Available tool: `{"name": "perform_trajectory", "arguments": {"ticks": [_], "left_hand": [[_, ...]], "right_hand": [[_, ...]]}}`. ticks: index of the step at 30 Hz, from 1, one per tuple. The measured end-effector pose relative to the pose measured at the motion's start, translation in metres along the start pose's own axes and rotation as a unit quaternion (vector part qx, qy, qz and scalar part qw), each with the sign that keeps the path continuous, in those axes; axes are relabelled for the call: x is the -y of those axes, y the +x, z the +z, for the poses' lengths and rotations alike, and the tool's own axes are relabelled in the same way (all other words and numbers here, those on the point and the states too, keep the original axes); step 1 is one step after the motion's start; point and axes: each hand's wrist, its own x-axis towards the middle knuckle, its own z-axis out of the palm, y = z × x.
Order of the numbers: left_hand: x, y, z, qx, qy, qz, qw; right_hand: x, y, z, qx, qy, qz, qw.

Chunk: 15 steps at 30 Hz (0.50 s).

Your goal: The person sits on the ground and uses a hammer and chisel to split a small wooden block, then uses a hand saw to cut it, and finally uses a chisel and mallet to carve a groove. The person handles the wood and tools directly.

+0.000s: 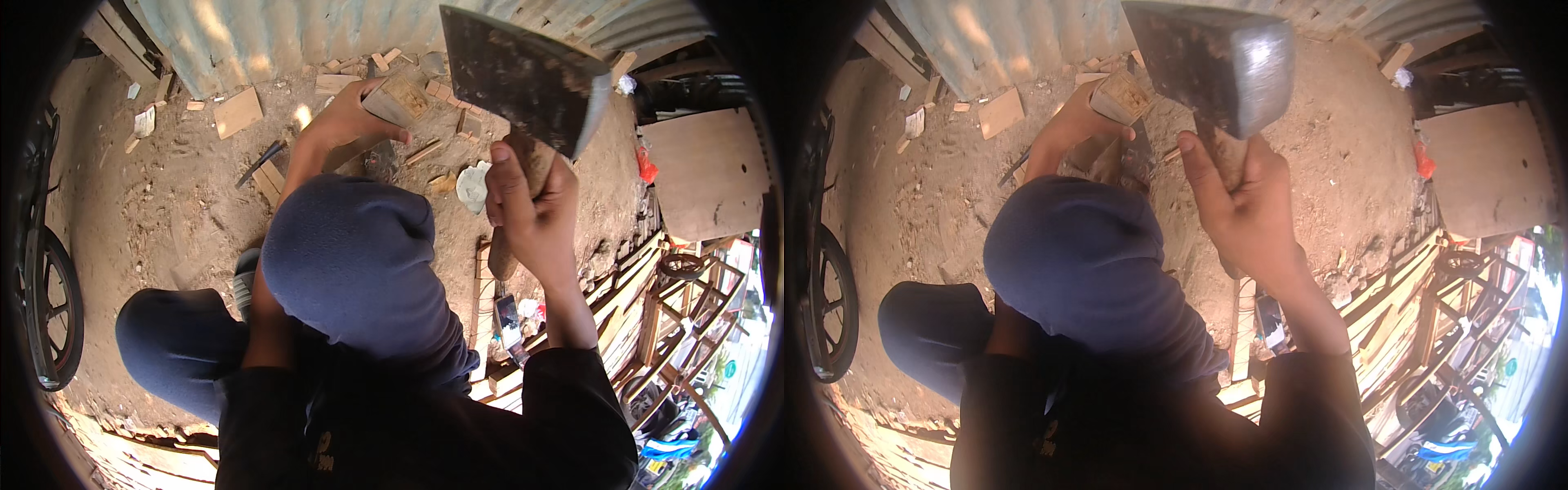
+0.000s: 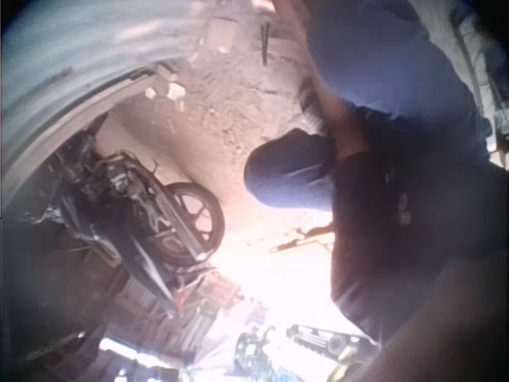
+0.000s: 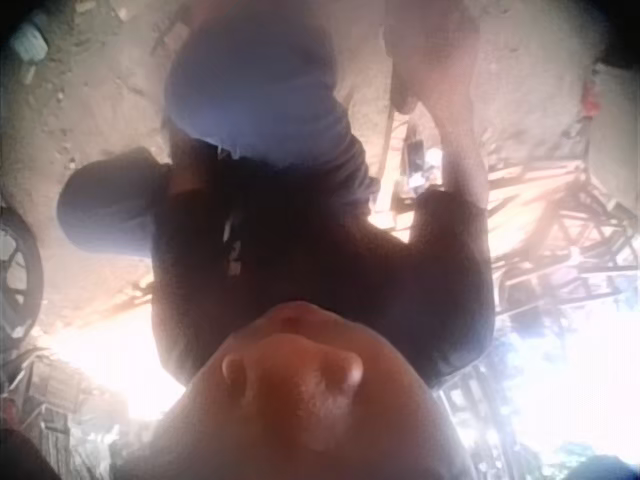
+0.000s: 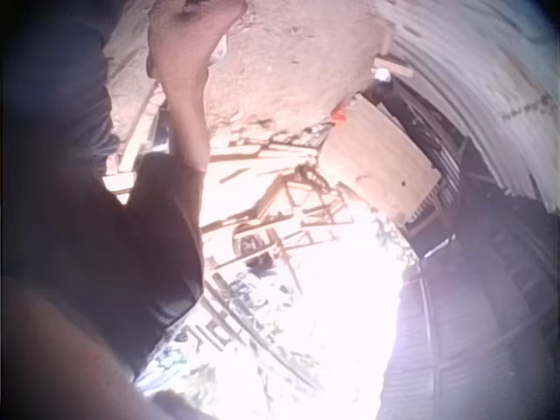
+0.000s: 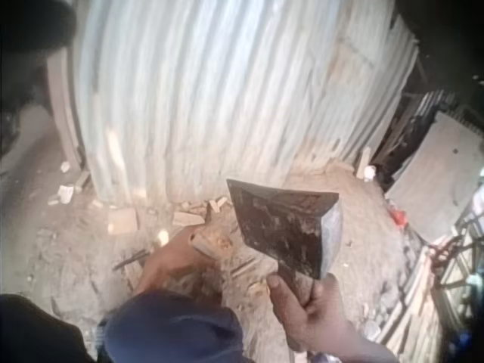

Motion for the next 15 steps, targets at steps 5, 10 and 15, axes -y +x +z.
{"name": "perform_trajectory", "arguments": {"ticks": [5,10,15], "left_hand": [[-0.019,-0.014,0.006,-0.008,-0.019,-0.018,1.0],[-0.028,-0.016,0.004,0.03,-0.032,-0.018,0.999],[-0.007,0.0,-0.001,0.031,0.005,-0.015,0.999]], "right_hand": [[-0.006,0.016,-0.015,0.102,-0.137,0.147,0.974],[0.026,0.009,-0.017,0.004,-0.016,0.076,0.997],[-0.016,0.021,-0.012,0.155,-0.183,0.071,0.968]]}}
